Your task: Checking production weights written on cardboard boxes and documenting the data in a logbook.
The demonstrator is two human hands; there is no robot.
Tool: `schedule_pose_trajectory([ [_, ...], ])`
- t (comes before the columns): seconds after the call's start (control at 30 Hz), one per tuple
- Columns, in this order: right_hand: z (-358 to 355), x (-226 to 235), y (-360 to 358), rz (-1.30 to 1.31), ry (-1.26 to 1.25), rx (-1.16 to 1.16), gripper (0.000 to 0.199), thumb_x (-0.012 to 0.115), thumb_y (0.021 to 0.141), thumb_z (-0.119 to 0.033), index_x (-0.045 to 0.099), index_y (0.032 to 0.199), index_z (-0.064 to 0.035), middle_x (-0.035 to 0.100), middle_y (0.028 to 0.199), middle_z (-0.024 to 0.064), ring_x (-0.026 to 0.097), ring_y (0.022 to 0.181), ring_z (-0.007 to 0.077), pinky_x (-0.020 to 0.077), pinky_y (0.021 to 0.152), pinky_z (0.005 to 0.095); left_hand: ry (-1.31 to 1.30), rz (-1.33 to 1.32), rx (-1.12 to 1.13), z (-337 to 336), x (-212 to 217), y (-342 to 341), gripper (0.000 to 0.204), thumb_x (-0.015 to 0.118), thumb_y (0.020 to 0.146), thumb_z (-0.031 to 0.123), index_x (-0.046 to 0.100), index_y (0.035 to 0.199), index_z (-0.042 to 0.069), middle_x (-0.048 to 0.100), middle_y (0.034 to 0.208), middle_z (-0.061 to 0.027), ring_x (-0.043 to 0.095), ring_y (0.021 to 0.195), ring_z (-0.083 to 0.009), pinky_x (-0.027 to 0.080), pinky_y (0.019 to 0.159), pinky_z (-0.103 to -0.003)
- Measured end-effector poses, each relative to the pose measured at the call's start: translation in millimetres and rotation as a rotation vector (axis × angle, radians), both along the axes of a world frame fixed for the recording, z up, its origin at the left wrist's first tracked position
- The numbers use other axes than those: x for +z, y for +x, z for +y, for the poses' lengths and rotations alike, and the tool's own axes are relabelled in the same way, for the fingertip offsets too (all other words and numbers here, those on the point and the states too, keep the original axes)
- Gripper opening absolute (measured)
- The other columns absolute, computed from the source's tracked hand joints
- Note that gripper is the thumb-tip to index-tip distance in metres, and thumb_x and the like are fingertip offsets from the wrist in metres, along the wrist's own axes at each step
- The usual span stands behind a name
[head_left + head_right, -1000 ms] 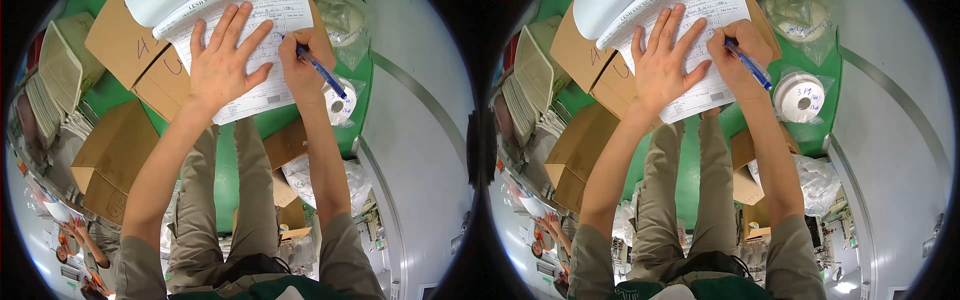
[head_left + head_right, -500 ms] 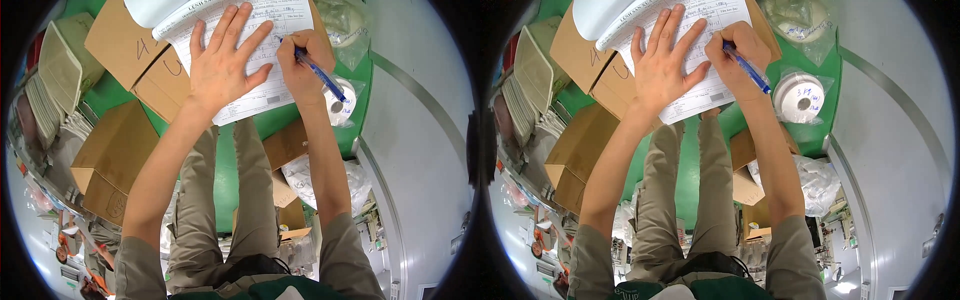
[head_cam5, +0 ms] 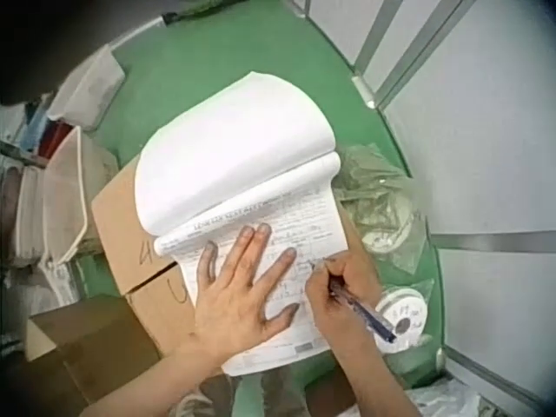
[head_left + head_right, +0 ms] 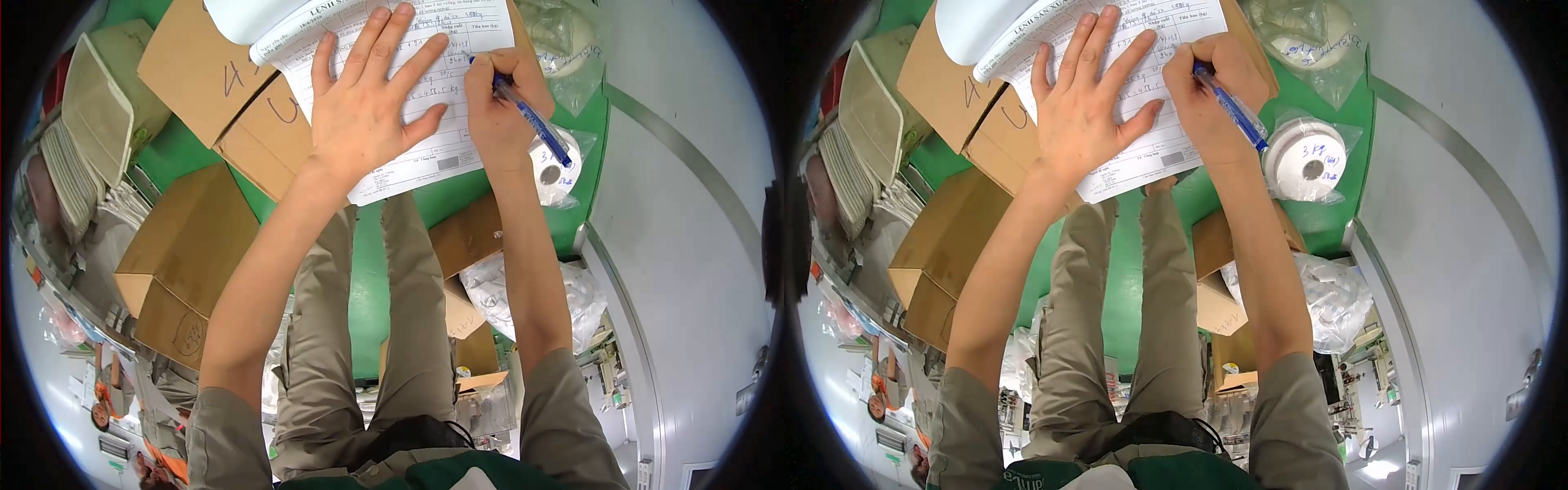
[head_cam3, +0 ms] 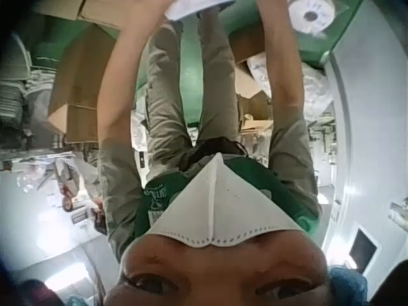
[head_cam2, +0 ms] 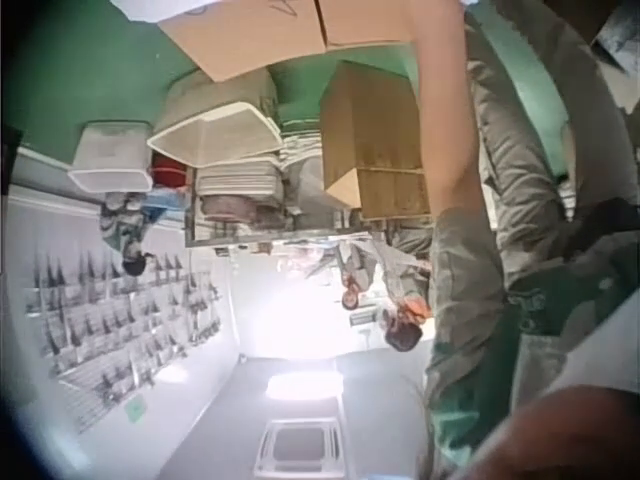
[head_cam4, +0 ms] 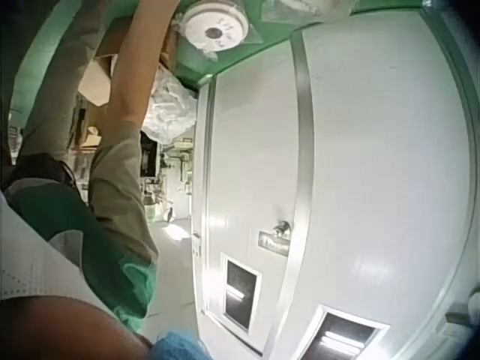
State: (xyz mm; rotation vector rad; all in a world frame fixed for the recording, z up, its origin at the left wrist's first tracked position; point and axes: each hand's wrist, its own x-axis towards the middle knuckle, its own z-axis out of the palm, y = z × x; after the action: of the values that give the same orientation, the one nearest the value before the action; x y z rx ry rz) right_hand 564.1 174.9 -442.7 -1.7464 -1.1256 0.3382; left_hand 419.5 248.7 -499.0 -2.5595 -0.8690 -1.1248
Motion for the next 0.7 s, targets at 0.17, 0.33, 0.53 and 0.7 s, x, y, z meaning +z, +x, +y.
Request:
schedule_pose_trajectory([
  [0.17,0.6,2.2,2.0,-0.027,0.017,0.014,0.013,0.068,0.081,-0.007,0.056,0.079,-0.0043,0.058,0.070,0.0033,0.052,0.056,0.0112,0.0446,0.052,0.0247,-0.023,0.011,0.006,-0.7,2.5,-1.3,0.071,0.064,0.079,0.051,0.044,0.142,0.026,0.027,0.154,-0.0125,0.022,0.144,-0.0273,0.014,0.111,-0.057],
  [0.33,-4.5,-2.8,2.1,0.000,-0.027,-0.023,0.017,0.070,0.079,-0.008,0.053,0.077,-0.0068,0.057,0.069,0.0058,0.056,0.055,0.0183,0.0470,0.052,0.0301,-0.358,0.203,0.023,-18.7,54.9,-2.1,0.069,0.066,0.075,0.051,0.048,0.139,0.032,0.032,0.153,-0.0071,0.030,0.141,-0.0231,0.016,0.111,-0.055],
  [0.53,-0.6,-0.1,0.9,-0.028,0.006,-0.015,0.018,0.070,0.079,-0.008,0.052,0.077,-0.0072,0.058,0.068,0.0053,0.055,0.054,0.0179,0.0462,0.051,0.0292,-0.639,0.377,0.062,-19.5,77.8,-3.5,0.067,0.068,0.072,0.051,0.052,0.136,0.037,0.036,0.152,-0.0008,0.036,0.138,-0.0178,0.017,0.111,-0.051],
  [0.7,-1.8,-1.5,2.9,0.032,-0.001,-0.005,0.009,0.065,0.085,-0.005,0.058,0.080,-0.0021,0.059,0.067,0.0011,0.051,0.056,0.0051,0.0429,0.050,0.0208,-0.665,0.371,0.055,-20.7,78.1,-2.0,0.067,0.068,0.072,0.051,0.052,0.136,0.036,0.036,0.152,-0.0010,0.035,0.138,-0.0179,0.017,0.111,-0.052],
])
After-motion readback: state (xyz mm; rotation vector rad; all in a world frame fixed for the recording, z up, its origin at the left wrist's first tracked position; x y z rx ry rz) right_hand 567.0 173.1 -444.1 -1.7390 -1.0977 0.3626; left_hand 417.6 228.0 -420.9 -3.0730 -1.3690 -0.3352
